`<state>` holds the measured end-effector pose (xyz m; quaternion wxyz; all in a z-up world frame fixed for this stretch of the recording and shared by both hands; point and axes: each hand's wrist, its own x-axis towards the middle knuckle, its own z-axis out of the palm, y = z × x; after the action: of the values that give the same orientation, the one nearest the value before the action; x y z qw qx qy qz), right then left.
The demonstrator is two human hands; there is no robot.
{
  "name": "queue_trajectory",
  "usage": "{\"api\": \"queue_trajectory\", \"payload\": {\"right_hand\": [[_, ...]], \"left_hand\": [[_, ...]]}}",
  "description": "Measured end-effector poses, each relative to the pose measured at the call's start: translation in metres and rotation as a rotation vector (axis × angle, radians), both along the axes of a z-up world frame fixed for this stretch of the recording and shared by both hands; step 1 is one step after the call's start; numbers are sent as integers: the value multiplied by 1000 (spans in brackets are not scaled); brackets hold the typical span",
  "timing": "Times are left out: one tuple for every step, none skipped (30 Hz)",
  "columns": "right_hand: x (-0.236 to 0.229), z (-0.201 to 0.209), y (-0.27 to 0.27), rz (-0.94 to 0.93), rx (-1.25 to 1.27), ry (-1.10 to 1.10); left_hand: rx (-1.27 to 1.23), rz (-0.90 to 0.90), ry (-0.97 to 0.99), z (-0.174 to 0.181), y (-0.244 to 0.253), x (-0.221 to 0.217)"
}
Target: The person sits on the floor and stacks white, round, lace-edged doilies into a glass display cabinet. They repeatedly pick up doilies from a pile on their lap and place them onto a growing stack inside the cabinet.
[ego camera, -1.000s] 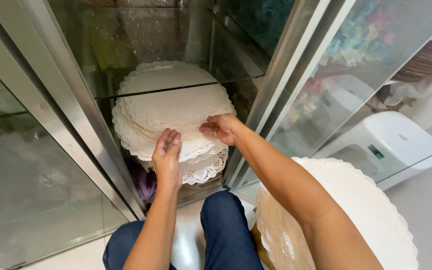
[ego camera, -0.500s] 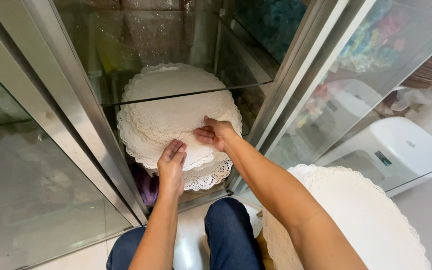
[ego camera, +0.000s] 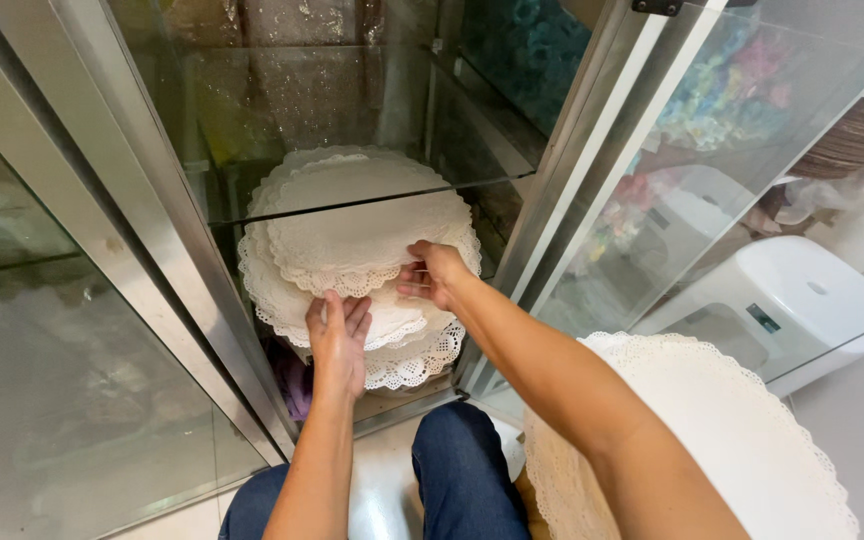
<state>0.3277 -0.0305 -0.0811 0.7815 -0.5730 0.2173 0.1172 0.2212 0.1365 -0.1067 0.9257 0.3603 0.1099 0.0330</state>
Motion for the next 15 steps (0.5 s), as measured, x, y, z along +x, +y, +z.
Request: {"api": "queue_trajectory", "payload": {"right_hand": [[-6, 5, -5, 0, -4, -1], [-12, 10, -10, 5, -29, 11], [-18, 15, -14, 11, -53, 24], [-27, 20, -14, 12, -55, 23], [-37, 26, -14, 27, -60, 25], [-46, 31, -14, 42, -66, 28], [-52, 31, -14, 40, -66, 30], [-58, 32, -14, 60, -70, 29], [-63, 32, -14, 80, -71, 27], [-67, 30, -12, 78, -70, 26], [-71, 28, -11, 122, -84, 22], [-75, 27, -9, 166, -97, 18], [-76, 23, -9, 166, -94, 16], [-77, 18, -9, 199, -116, 23], [-77, 15, -8, 232, -139, 30]], "left_hand": [[-4, 0, -1, 5, 1, -2], [-28, 9, 5, 10, 2, -4], [-50, 19, 12, 15, 4, -5], [-53, 20, 11, 14, 5, -5], [-61, 36, 9, 14, 5, -4], [-69, 52, 7, 13, 5, -3], [-70, 49, 9, 6, 5, 0], [-78, 69, 15, -2, 5, 4], [-83, 89, 18, -9, 5, 8], [-82, 87, 18, 0, 4, 4], [-33, 136, 56, 10, 2, -1], [16, 185, 94, 19, 1, -6], [18, 185, 92, -28, 3, 26], [80, 233, 86, -74, 6, 52], [140, 282, 80, -119, 7, 76]]}}
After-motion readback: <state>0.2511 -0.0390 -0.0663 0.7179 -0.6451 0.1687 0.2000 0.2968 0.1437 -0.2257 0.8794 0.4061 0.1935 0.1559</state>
